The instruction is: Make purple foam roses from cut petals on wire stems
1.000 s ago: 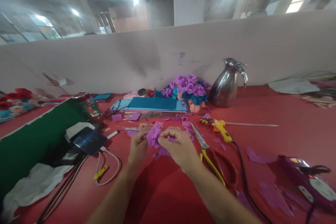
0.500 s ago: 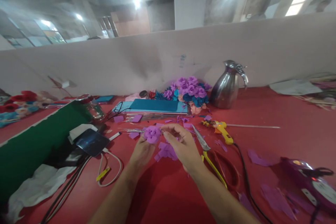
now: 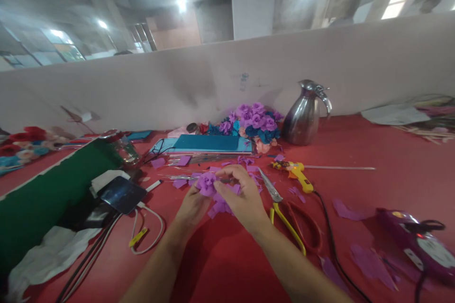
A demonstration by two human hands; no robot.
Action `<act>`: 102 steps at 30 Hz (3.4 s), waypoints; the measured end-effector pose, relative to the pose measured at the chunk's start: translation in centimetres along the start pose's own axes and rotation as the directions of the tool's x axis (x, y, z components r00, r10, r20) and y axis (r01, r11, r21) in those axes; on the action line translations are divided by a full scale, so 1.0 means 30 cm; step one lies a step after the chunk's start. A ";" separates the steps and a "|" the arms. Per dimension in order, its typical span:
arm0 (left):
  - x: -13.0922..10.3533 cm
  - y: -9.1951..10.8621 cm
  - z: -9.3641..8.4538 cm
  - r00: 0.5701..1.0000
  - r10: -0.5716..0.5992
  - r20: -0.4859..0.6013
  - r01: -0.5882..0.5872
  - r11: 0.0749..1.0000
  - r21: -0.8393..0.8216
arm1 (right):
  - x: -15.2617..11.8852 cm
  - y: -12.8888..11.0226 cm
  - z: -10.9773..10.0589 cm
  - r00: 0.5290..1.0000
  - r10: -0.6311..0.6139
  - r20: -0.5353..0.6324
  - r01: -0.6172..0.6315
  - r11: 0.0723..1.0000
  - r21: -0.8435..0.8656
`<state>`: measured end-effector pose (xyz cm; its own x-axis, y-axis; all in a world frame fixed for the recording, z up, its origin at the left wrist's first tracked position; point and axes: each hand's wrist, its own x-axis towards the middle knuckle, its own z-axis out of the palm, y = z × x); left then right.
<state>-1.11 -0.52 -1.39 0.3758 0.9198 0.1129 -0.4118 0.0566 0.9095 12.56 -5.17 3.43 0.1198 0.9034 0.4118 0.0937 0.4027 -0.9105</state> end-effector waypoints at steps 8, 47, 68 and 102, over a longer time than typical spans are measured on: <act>0.004 -0.015 -0.011 1.000 -0.013 -0.002 0.013 1.000 -0.010 | 0.003 -0.012 -0.001 0.997 -0.057 -0.051 0.056 0.998 -0.027; 0.010 -0.008 0.020 0.972 -0.072 -0.224 -0.001 0.950 -0.311 | -0.004 0.147 0.050 0.988 0.074 0.138 -0.009 0.906 -0.422; 0.024 0.038 -0.023 0.929 -0.236 -0.287 0.079 0.880 -0.468 | 0.002 0.111 0.054 0.967 0.165 0.195 -0.098 0.945 -0.313; -0.001 0.049 -0.015 0.820 0.549 -0.165 -0.355 0.713 0.605 | 0.020 -0.019 -0.025 0.993 -0.119 0.024 0.119 0.918 -0.377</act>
<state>-2.11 -0.30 -0.24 -0.0551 0.8491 0.5253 0.0754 -0.5211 0.8502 13.33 -4.98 4.24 0.0845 0.8523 0.5162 0.4733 0.4216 -0.7735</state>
